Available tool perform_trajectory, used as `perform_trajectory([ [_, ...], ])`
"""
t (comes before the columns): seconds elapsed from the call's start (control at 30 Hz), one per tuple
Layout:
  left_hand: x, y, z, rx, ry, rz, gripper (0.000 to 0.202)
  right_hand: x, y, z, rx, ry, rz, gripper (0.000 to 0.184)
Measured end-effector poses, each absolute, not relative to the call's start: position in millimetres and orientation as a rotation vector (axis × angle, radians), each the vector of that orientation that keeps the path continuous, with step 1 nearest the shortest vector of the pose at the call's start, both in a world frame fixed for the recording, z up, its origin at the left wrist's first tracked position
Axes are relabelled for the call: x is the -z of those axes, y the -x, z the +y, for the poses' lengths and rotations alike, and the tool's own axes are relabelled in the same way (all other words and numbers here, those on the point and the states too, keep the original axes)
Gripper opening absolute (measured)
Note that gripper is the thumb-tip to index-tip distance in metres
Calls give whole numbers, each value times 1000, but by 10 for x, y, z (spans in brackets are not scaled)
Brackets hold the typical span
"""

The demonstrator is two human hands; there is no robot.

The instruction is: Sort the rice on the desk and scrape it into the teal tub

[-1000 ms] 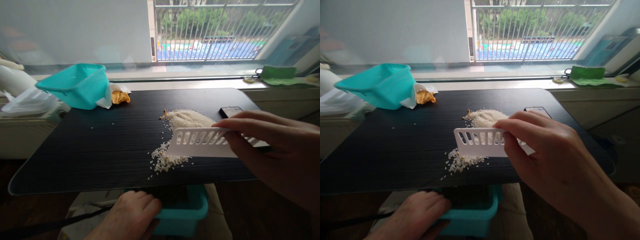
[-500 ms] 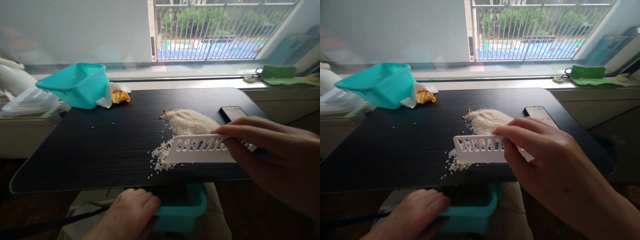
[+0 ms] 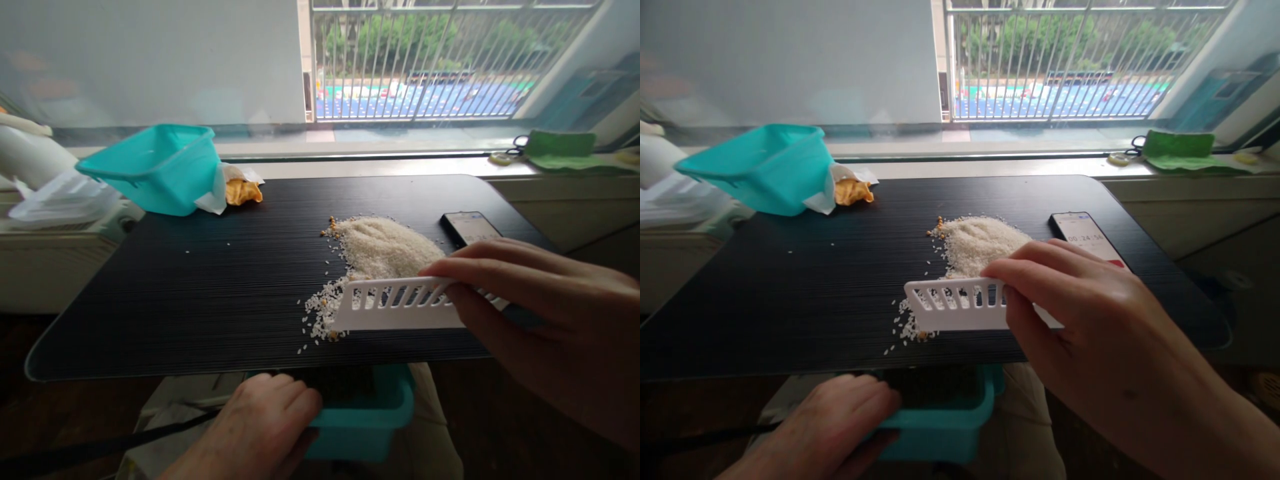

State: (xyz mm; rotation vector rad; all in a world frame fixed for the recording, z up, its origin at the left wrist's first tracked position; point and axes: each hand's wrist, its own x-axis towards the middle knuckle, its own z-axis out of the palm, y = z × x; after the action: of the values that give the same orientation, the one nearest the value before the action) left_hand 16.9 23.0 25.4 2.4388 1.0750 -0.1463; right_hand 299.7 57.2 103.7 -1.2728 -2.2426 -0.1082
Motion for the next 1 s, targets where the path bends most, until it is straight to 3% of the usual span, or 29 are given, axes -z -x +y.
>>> perform_trajectory([
  [0.47,-245,-188,235,155,-2432,1093,15,-1024,-3016,505,-6,1189,-2259,30],
  [0.7,-270,-192,243,176,-2434,1086,20,-1082,-2903,757,218,1243,-2193,23],
  [1.0,-209,-128,190,171,-2447,1087,20,-1068,-2831,945,43,1218,-2231,26],
])
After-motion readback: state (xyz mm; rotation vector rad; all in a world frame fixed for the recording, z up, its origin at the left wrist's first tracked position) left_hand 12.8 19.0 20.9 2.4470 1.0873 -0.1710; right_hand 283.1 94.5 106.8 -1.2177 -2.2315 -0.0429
